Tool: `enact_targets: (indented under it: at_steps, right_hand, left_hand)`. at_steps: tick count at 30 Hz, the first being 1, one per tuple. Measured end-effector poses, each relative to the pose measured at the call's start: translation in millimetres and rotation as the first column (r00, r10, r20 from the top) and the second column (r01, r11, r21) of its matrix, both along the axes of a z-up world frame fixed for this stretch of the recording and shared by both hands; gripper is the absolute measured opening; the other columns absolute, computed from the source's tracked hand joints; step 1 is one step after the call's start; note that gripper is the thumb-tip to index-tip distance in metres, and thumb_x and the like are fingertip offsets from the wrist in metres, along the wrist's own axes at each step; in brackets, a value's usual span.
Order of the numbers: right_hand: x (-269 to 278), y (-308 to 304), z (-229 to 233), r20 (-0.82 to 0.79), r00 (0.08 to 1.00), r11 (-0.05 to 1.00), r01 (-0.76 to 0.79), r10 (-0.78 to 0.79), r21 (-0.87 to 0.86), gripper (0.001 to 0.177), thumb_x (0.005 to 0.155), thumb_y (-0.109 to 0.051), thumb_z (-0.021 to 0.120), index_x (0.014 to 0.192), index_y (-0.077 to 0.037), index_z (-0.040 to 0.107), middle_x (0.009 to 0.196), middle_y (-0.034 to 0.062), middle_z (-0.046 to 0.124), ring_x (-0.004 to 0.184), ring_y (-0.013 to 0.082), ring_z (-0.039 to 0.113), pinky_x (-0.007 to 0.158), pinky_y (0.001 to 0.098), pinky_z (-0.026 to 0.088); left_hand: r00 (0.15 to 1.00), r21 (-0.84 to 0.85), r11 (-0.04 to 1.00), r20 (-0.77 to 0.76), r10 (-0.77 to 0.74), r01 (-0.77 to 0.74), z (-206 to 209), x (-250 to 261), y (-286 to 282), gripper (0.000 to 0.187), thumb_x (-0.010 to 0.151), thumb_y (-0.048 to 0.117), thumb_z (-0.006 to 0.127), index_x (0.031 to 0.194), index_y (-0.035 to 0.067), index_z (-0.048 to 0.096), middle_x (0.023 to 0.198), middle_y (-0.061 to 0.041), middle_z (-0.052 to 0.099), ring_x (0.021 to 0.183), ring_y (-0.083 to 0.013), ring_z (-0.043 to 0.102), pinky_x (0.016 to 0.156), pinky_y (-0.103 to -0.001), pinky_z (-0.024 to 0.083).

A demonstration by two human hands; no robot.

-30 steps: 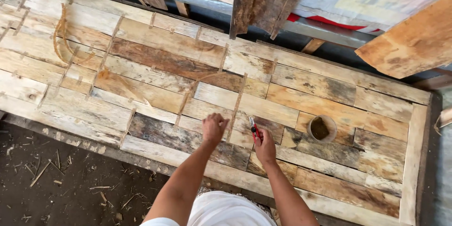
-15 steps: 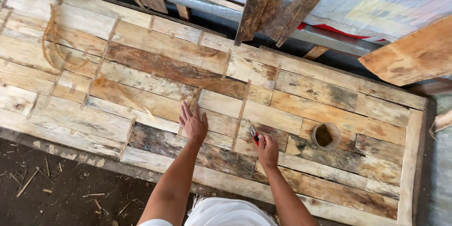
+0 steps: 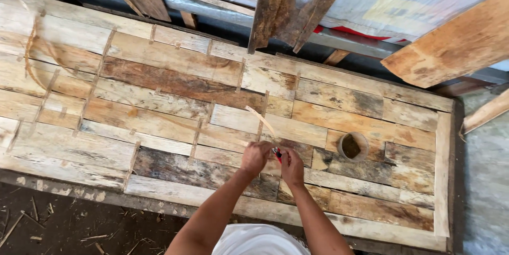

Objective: The person is measuring and cutting wood panels with a utility knife to fit a specific pattern.

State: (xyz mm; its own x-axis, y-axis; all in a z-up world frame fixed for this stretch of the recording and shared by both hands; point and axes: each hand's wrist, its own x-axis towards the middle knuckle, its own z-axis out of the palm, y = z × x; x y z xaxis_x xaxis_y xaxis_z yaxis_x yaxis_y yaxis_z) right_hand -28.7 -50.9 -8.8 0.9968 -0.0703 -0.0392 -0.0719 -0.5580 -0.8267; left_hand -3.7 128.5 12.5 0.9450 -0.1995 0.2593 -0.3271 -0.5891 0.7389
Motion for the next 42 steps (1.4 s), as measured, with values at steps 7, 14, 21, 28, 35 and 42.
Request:
enact_targets:
  at_steps: [7,14,21,28,35,42]
  right_hand:
    - [-16.7,-37.6,-39.2,-0.185,0.982,0.901,0.043,0.042,0.432,0.019,0.105,-0.014,0.053,0.112,-0.001,0.065,0.085,0.0049,0.070,0.072,0.0117,0.061,0.063,0.0271,0.049]
    - [-34.5,-72.1,-68.0,-0.293,0.956,0.723,0.181,0.031,0.667,0.013,0.103,-0.014,0.062,0.101,-0.002,0.065,0.082,0.0042,0.069,0.068,0.0086,0.059,0.060,0.0254,0.047]
    - [-41.7,-129.4,-37.9,-0.410,0.818,0.622,0.573,-0.403,0.533,0.027,0.104,-0.029,0.063,0.094,-0.007,0.052,0.077,0.0043,0.059,0.061,0.0152,0.057,0.054,0.0318,0.045]
    - [-62.8,-125.7,26.5,-0.091,0.988,0.972,0.143,-0.128,0.184,0.023,0.103,-0.030,0.063,0.098,-0.007,0.062,0.088,0.0105,0.067,0.071,0.0186,0.063,0.063,0.0352,0.053]
    - [-63.8,-110.1,52.1,0.187,0.923,0.935,-0.304,0.336,-0.183,0.015,0.084,-0.013,0.073,0.098,-0.007,0.071,0.092,0.0098,0.074,0.091,0.0316,0.067,0.083,0.0421,0.051]
    - [-63.9,-97.2,78.7,0.219,0.911,0.907,-0.270,0.349,-0.324,0.016,0.077,-0.014,0.077,0.091,-0.007,0.074,0.084,0.0088,0.075,0.088,0.0311,0.068,0.084,0.0459,0.049]
  left_hand:
    - [0.984,-0.062,0.998,-0.180,-0.005,-0.006,1.5,-29.5,-37.1,0.007,0.091,0.010,0.064,0.097,0.009,0.060,0.080,-0.013,0.071,0.081,-0.0364,0.068,0.084,-0.047,0.050]
    - [0.970,0.006,1.000,-0.241,-0.027,0.029,5.9,-56.2,-66.3,0.019,0.092,0.019,0.068,0.106,0.009,0.059,0.080,-0.012,0.072,0.083,-0.0352,0.068,0.083,-0.047,0.048]
    - [0.962,0.239,0.967,-0.273,-0.021,0.089,-2.2,-77.4,-81.4,0.017,0.096,0.026,0.063,0.109,0.018,0.070,0.090,-0.009,0.076,0.089,-0.0295,0.070,0.090,-0.047,0.044]
    - [0.961,0.296,0.951,-0.278,-0.003,0.088,0.5,-87.6,-110.1,0.017,0.101,0.028,0.059,0.102,0.017,0.072,0.092,-0.007,0.075,0.091,-0.0266,0.070,0.095,-0.046,0.042]
    - [0.983,0.255,0.964,-0.182,-0.028,0.075,-1.3,-93.2,-108.7,0.014,0.099,0.025,0.060,0.100,0.017,0.073,0.092,-0.007,0.075,0.095,-0.0264,0.069,0.094,-0.046,0.042]
    - [0.982,0.292,0.953,-0.190,-0.019,0.075,-0.7,-94.6,-99.3,0.014,0.096,0.026,0.062,0.101,0.018,0.073,0.090,-0.008,0.074,0.093,-0.0282,0.068,0.094,-0.047,0.043]
